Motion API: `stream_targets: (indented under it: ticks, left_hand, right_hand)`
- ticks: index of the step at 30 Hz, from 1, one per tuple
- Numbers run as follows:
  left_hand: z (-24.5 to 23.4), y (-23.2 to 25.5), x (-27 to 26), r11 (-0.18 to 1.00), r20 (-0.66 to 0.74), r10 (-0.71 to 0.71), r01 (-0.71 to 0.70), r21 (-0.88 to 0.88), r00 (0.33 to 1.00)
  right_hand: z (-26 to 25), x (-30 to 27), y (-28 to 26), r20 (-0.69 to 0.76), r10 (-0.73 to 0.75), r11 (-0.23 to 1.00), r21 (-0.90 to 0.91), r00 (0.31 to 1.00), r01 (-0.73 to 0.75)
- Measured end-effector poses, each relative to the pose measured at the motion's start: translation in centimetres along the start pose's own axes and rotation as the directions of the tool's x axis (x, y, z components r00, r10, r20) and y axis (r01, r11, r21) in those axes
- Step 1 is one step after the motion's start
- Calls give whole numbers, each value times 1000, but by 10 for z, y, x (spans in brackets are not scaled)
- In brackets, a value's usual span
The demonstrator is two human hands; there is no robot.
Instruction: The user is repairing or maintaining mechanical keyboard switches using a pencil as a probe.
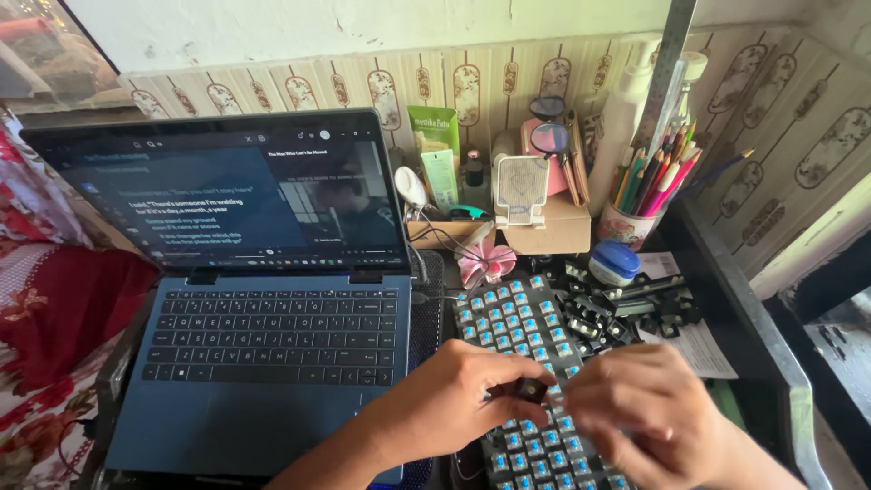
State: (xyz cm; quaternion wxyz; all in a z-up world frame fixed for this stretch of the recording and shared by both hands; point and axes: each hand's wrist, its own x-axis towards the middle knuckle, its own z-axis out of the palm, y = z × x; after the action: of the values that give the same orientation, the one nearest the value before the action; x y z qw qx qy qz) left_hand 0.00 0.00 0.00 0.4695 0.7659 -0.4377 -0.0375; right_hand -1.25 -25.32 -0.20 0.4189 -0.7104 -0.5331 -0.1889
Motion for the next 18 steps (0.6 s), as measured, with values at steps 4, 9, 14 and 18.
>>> stream_targets:
  ticks: [4, 9, 14, 18]
  left_hand:
    - [0, -1, -1, 998, -14, 62, -63, -31, 998]
    - [-2, 5, 2, 1000, 26, -26, 26, -3, 999]
    - [-1, 0, 0, 1000, 1, 25, -25, -14, 1000]
    - [0, 1, 1, 999, -9, 40, -40, -17, 999]
  right_hand:
    - [0, 2, -4, -48, -5, 993, -115, 999, 0]
    - [2, -11, 6, -25, 56, 991, -119, 998, -58]
    - [-1, 2, -2, 23, -15, 999, -48, 1000, 16]
    - [2, -7, 2, -51, 36, 994, -105, 998, -41]
